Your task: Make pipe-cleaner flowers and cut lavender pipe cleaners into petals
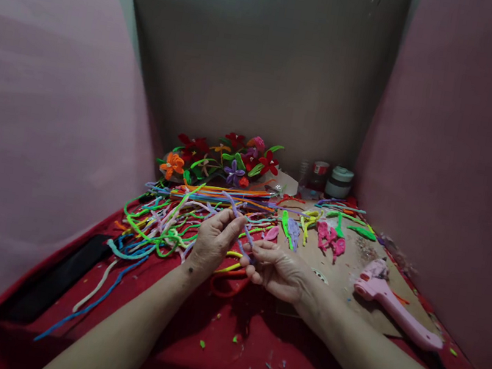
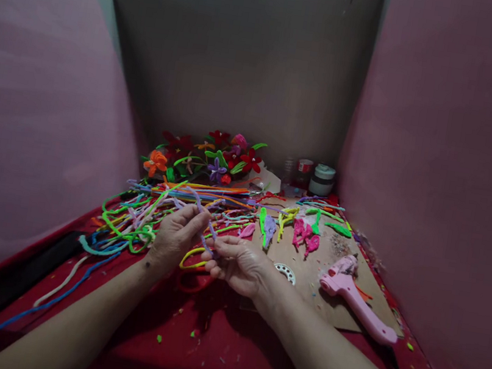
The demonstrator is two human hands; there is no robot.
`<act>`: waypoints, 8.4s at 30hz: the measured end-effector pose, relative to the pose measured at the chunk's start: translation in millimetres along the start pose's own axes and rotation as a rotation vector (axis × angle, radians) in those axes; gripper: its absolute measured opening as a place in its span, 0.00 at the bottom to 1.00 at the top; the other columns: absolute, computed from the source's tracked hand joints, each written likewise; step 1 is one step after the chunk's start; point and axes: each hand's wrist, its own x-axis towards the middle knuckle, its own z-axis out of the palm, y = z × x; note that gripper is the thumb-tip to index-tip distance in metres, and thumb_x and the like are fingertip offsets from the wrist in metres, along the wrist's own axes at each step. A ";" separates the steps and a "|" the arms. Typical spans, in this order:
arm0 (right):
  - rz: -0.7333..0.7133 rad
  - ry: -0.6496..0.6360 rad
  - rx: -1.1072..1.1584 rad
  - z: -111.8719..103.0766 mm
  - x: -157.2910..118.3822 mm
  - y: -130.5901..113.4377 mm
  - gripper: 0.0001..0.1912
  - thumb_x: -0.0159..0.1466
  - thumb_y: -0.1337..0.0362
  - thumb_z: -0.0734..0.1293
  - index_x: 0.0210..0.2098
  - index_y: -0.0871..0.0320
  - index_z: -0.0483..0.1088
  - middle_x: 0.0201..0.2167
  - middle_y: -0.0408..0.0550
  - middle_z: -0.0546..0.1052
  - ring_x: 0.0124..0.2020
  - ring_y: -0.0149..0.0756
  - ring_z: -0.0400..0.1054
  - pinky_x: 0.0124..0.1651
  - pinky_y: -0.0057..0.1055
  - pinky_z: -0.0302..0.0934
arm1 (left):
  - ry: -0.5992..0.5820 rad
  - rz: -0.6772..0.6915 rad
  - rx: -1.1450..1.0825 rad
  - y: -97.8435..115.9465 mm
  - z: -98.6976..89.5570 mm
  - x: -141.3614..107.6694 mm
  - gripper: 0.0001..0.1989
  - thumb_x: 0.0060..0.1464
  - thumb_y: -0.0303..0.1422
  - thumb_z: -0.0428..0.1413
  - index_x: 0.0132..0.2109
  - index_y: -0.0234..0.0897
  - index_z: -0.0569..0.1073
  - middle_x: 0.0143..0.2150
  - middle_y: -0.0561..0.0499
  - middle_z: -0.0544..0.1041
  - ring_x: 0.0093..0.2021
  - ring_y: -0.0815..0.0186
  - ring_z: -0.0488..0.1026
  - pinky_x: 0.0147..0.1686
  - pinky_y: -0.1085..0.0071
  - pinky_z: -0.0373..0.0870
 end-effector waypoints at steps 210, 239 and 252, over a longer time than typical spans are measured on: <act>-0.467 0.318 -0.221 3.8 -1.1 -30.5 0.03 0.55 0.69 0.63 0.30 0.63 0.66 0.16 0.43 0.73 0.13 0.27 0.65 0.13 0.21 0.60 | -0.717 0.076 1.388 3.5 -5.7 -9.2 0.09 0.54 0.35 0.43 0.37 0.38 0.66 0.34 0.45 0.74 0.33 0.61 0.71 0.29 0.70 0.61; -0.055 0.140 -0.467 4.9 -1.7 -5.9 0.08 0.55 0.64 0.64 0.26 0.64 0.68 0.14 0.43 0.71 0.12 0.25 0.62 0.13 0.19 0.54 | 0.094 -0.167 -0.309 5.7 -11.6 12.0 0.09 0.41 0.34 0.60 0.27 0.30 0.73 0.15 0.56 0.65 0.14 0.77 0.59 0.13 0.80 0.53; -0.225 0.362 -0.780 19.1 -5.8 0.2 0.11 0.56 0.62 0.61 0.19 0.59 0.62 0.11 0.38 0.68 0.08 0.22 0.55 0.10 0.19 0.48 | -0.082 -0.328 -0.489 5.7 -14.6 12.6 0.14 0.40 0.34 0.62 0.34 0.29 0.73 0.21 0.56 0.68 0.16 0.80 0.59 0.14 0.83 0.53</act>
